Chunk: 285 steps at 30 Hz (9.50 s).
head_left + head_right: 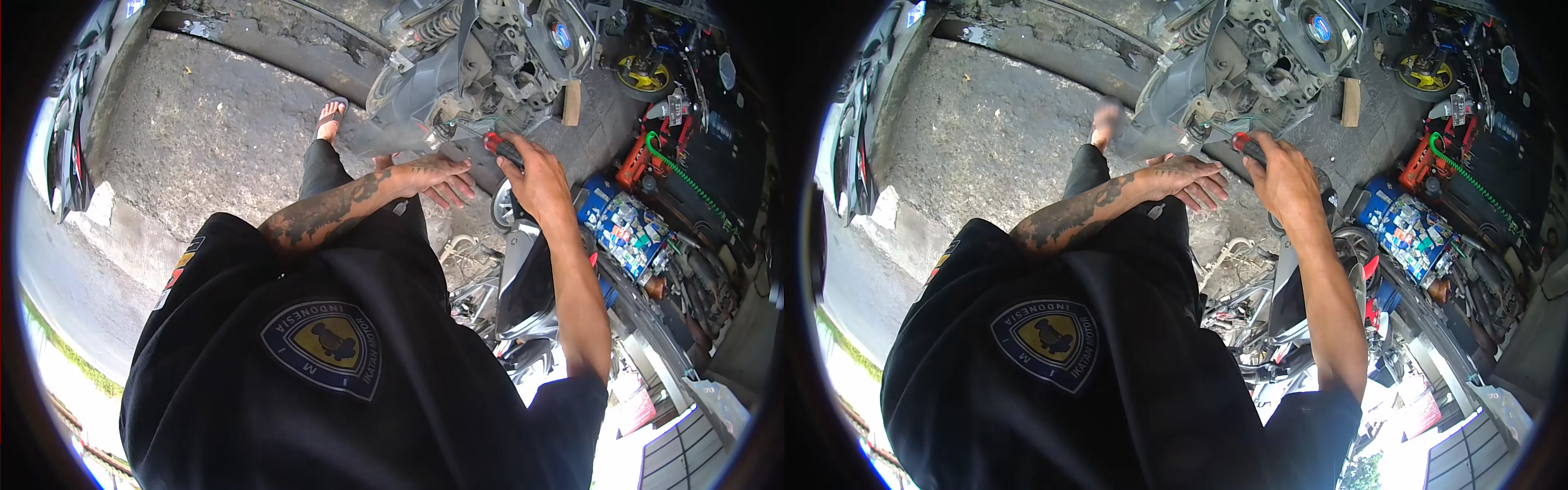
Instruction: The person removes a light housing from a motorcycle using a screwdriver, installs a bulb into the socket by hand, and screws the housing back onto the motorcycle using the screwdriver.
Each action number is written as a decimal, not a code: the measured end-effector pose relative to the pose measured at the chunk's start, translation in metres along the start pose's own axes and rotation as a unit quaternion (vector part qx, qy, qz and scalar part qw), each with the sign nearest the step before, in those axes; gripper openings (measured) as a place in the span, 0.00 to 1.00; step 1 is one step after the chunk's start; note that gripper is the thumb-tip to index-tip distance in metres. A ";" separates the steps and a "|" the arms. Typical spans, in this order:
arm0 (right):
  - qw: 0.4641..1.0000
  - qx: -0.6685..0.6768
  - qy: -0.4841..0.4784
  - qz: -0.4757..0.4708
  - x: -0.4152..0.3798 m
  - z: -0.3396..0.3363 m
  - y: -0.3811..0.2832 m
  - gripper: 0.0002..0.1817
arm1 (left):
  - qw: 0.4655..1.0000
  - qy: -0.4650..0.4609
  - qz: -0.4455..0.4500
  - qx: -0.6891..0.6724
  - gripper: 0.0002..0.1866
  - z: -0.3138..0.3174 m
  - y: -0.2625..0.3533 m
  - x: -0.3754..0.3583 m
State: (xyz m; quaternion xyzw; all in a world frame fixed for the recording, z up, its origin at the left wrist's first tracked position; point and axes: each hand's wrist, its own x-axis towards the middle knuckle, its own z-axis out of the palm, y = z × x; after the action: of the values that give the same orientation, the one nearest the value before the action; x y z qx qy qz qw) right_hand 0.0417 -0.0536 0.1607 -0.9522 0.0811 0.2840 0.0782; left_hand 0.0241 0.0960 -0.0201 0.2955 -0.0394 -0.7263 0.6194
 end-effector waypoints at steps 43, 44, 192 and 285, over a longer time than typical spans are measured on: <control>0.994 -0.027 0.028 -0.098 -0.017 0.010 0.002 0.23 | 0.898 0.071 0.227 -0.369 0.23 0.042 0.014 0.037; 0.994 -0.026 0.027 -0.099 -0.018 0.014 -0.002 0.23 | 0.892 0.069 0.216 -0.391 0.22 0.042 0.015 0.035; 0.914 0.248 -0.152 0.284 0.022 0.008 0.009 0.20 | 0.696 0.360 0.179 -0.594 0.18 0.042 0.051 0.092; 0.779 0.481 -0.100 0.390 0.011 0.017 -0.011 0.23 | 0.889 0.098 0.217 -0.392 0.26 0.053 0.003 0.051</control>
State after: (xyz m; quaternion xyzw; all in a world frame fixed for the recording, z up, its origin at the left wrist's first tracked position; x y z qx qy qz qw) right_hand 0.0437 -0.0412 0.1418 -0.6440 0.5633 0.3076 0.4163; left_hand -0.0012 0.0322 0.0052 0.0825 0.2462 -0.4979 0.8274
